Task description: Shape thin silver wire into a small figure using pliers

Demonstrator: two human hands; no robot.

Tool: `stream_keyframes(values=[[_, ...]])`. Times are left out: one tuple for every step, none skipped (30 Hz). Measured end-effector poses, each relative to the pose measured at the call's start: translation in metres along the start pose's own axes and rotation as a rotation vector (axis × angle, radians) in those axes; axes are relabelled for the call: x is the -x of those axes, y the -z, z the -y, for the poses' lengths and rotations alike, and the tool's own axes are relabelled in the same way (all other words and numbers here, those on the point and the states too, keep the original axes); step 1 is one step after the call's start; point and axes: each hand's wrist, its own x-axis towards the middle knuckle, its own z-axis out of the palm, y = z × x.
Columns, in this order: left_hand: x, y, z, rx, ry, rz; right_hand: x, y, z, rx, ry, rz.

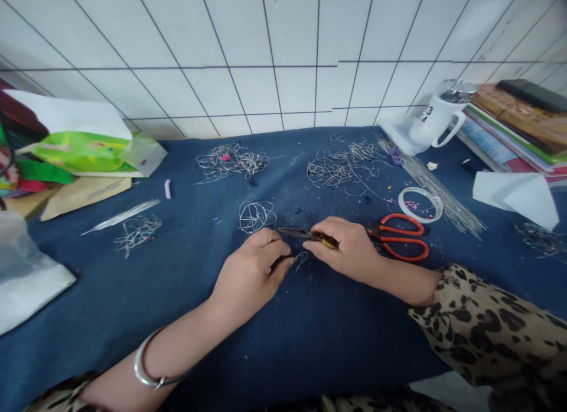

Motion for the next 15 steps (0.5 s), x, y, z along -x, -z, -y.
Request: stream_keyframes(values=[[-0.0014,-0.0020,-0.0009,0.001,0.001,0.018,0.0000,-0.0004,0.0000,0.003,-0.001,0.002],[-0.0027,-0.0038,-0.0018,0.001,-0.001,0.024,0.0000,-0.0007,0.0000,0.005,-0.001,0.003],[-0.0036,-0.0055,-0.0025,0.000,-0.005,0.031,0.0001,-0.0009,0.0000,0.006,0.000,0.004],[-0.0043,-0.0071,-0.0030,-0.001,-0.011,0.038,0.0001,-0.0010,0.0000,0.006,0.002,0.003],[-0.0047,-0.0086,-0.0033,-0.001,-0.019,0.042,0.0001,-0.0011,0.0000,0.006,0.004,0.002],[-0.0049,-0.0099,-0.0034,0.000,-0.028,0.047,0.0001,-0.0010,0.0001,0.007,0.005,-0.001],[-0.0049,-0.0109,-0.0035,0.002,-0.035,0.051,0.0001,-0.0010,0.0002,0.009,0.004,-0.002],[-0.0048,-0.0116,-0.0035,0.005,-0.039,0.055,0.0001,-0.0009,0.0004,0.011,0.003,-0.002],[-0.0047,-0.0119,-0.0037,0.008,-0.041,0.059,0.0000,-0.0009,0.0005,0.013,0.001,-0.002],[-0.0045,-0.0117,-0.0040,0.013,-0.041,0.060,0.0000,-0.0009,0.0006,0.015,-0.001,-0.002],[-0.0042,-0.0111,-0.0044,0.021,-0.038,0.061,0.0000,-0.0010,0.0006,0.016,-0.001,-0.003],[-0.0039,-0.0101,-0.0050,0.034,-0.033,0.060,0.0000,-0.0010,0.0004,0.014,0.000,-0.004],[-0.0034,-0.0088,-0.0057,0.053,-0.026,0.053,0.0001,-0.0011,0.0002,0.009,0.001,-0.007],[-0.0029,-0.0072,-0.0063,0.082,-0.019,0.041,0.0002,-0.0012,-0.0002,0.001,0.004,-0.009],[-0.0021,-0.0054,-0.0069,0.117,-0.005,0.024,0.0003,-0.0012,-0.0006,-0.007,0.005,-0.010]])
